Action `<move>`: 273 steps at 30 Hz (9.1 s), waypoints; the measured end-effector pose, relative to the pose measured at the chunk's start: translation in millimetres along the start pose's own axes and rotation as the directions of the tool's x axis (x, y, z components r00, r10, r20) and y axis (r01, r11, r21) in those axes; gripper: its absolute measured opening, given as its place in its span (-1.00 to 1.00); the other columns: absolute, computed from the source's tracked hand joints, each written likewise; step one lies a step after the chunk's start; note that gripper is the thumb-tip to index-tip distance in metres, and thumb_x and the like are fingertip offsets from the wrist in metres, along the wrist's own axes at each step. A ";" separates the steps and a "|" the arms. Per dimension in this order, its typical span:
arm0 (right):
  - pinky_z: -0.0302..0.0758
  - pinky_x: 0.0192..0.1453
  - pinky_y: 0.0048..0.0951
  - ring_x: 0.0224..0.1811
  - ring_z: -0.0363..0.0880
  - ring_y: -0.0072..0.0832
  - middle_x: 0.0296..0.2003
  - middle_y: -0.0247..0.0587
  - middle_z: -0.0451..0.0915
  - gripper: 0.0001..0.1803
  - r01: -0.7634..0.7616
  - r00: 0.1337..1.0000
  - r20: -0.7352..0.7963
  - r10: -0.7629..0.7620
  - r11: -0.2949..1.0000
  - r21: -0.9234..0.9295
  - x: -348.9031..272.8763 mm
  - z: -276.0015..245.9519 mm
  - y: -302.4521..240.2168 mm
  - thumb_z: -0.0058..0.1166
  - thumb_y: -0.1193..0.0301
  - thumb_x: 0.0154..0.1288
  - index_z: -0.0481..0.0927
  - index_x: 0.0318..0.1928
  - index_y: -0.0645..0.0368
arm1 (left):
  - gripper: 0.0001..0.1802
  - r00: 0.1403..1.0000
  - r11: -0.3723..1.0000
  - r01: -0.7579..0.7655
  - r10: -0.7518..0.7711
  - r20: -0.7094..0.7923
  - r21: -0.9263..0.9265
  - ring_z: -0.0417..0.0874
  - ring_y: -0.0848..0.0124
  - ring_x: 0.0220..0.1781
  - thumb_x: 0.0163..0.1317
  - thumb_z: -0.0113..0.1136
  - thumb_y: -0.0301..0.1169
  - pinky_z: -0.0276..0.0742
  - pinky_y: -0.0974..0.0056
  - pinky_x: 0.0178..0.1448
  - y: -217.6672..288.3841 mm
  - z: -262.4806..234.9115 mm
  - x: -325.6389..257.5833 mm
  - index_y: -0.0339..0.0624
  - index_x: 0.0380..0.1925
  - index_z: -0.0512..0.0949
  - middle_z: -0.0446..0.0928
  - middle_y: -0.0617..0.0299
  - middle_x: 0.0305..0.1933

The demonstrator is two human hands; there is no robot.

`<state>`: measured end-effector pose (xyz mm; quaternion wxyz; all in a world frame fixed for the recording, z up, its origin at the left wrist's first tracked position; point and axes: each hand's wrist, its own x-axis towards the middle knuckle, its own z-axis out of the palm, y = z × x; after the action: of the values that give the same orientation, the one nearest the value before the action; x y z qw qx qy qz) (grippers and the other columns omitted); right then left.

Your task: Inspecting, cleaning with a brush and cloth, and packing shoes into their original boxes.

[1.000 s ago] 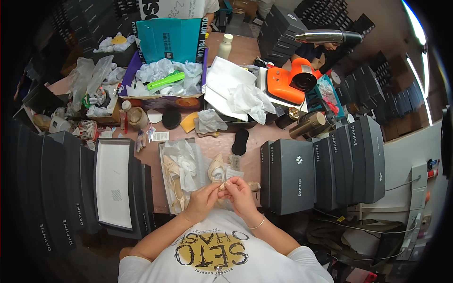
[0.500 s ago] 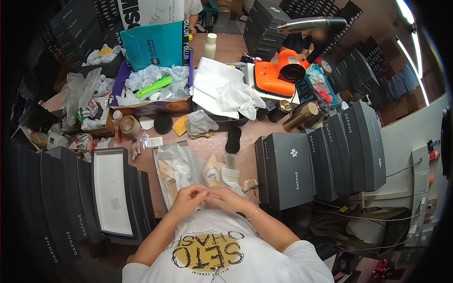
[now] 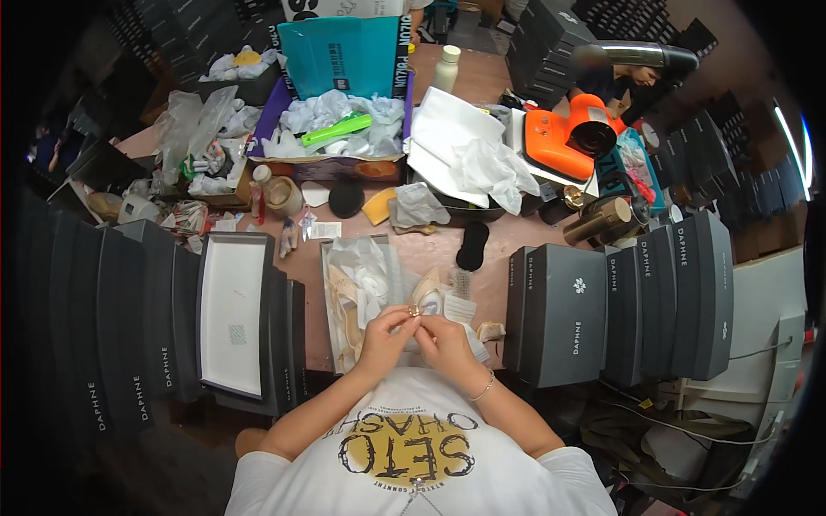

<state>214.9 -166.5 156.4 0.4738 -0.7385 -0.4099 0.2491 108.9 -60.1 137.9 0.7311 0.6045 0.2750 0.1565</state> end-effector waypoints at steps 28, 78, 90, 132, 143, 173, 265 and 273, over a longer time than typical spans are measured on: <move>0.28 -0.41 -0.67 -0.49 0.34 -0.71 -0.48 -0.43 0.50 -0.87 -0.365 0.931 0.219 0.293 0.717 0.594 -5.7 -32.5 2.6 0.14 0.44 0.29 0.61 -0.26 0.27 | -0.78 0.986 0.951 -0.147 0.120 0.115 0.273 0.62 0.34 -0.31 0.25 0.15 -0.42 0.47 0.34 -0.22 22.6 -1.7 -4.4 -0.32 -0.18 0.60 0.60 0.06 -0.29; 0.43 0.06 -0.53 -0.10 0.50 -0.57 -0.15 -0.25 0.56 -0.84 -0.405 0.913 0.304 0.273 0.504 0.763 -12.1 -19.5 29.3 0.18 0.56 0.20 0.57 -0.19 0.25 | -0.79 0.954 0.848 -0.279 0.189 0.234 0.450 0.59 0.15 -0.27 0.17 0.15 -0.52 0.49 0.20 -0.18 13.7 -2.1 -12.7 -0.27 -0.17 0.57 0.55 0.04 -0.30; 0.46 -0.10 -0.53 -0.19 0.55 -0.49 -0.26 -0.27 0.55 -0.97 -0.325 0.923 0.173 0.343 0.460 0.826 46.2 -34.6 44.1 0.05 0.52 0.30 0.50 -0.28 0.20 | -0.69 0.962 0.729 -0.267 0.237 0.134 0.630 0.55 0.13 0.01 0.26 0.09 -0.40 0.14 0.14 0.39 25.0 14.2 -4.7 -0.24 -0.01 0.51 0.52 0.04 -0.06; 0.37 0.28 -0.20 0.21 0.43 -0.16 0.19 0.10 0.36 -0.25 -0.703 0.710 0.703 0.036 0.099 0.705 -127.7 102.1 -27.0 0.04 0.39 0.25 0.03 0.38 0.28 | -0.53 0.909 0.380 0.290 -0.396 0.129 -0.878 0.32 0.27 0.30 0.37 -0.20 -0.33 0.22 0.11 0.35 -0.3 -107.3 -148.6 -0.26 0.24 0.20 0.32 0.08 0.23; 0.41 0.28 -0.18 0.11 0.52 -0.09 0.02 0.13 0.52 -0.47 -0.714 0.700 0.714 -0.003 -0.025 0.700 -141.9 95.8 -1.5 0.14 0.46 0.14 0.40 0.12 0.45 | -0.52 0.962 0.599 0.158 -0.271 -0.013 -0.785 0.29 0.32 0.33 0.41 -0.22 -0.24 0.23 0.13 0.36 25.8 -67.9 -161.3 -0.15 0.27 0.17 0.29 0.14 0.26; 0.42 0.12 -0.50 0.00 0.50 -0.52 -0.03 -0.22 0.55 -0.63 -0.555 0.826 0.563 0.039 0.235 0.798 -113.6 103.5 -11.9 0.05 0.41 0.35 0.46 0.10 0.33 | -0.48 0.962 0.872 0.241 -0.157 0.222 -0.427 0.48 0.44 0.12 0.25 0.23 -0.33 0.34 0.33 0.22 22.2 -94.2 -138.4 -0.31 0.13 0.32 0.49 0.16 0.07; 0.49 -0.09 -0.37 -0.21 0.52 -0.45 -0.10 -0.13 0.54 -0.54 -0.488 0.867 0.427 0.256 0.610 0.624 1.0 -29.8 -4.1 -0.02 0.31 0.33 0.32 0.16 0.27 | -0.65 0.987 0.616 0.119 0.013 -0.161 0.779 0.58 0.46 -0.46 0.24 0.17 -0.34 0.53 0.38 -0.36 -48.0 -117.4 127.6 -0.21 0.00 0.43 0.53 0.22 -0.43; 0.39 -0.37 -0.34 -0.39 0.36 -0.38 -0.13 -0.03 0.47 -0.44 -0.297 0.941 0.331 0.072 -0.293 0.909 -11.6 -58.4 25.3 -0.31 0.06 0.40 0.36 0.10 0.31 | -0.69 0.985 0.968 -0.127 0.149 -0.092 0.214 0.48 0.57 -0.44 0.35 0.05 -0.22 0.40 0.38 -0.36 139.2 -117.8 53.8 -0.27 -0.40 0.54 0.51 0.30 -0.45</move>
<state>262.1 -210.6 158.3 0.7939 -0.1083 0.0361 0.5972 96.7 94.7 247.6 0.6354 0.6860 0.2859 0.2097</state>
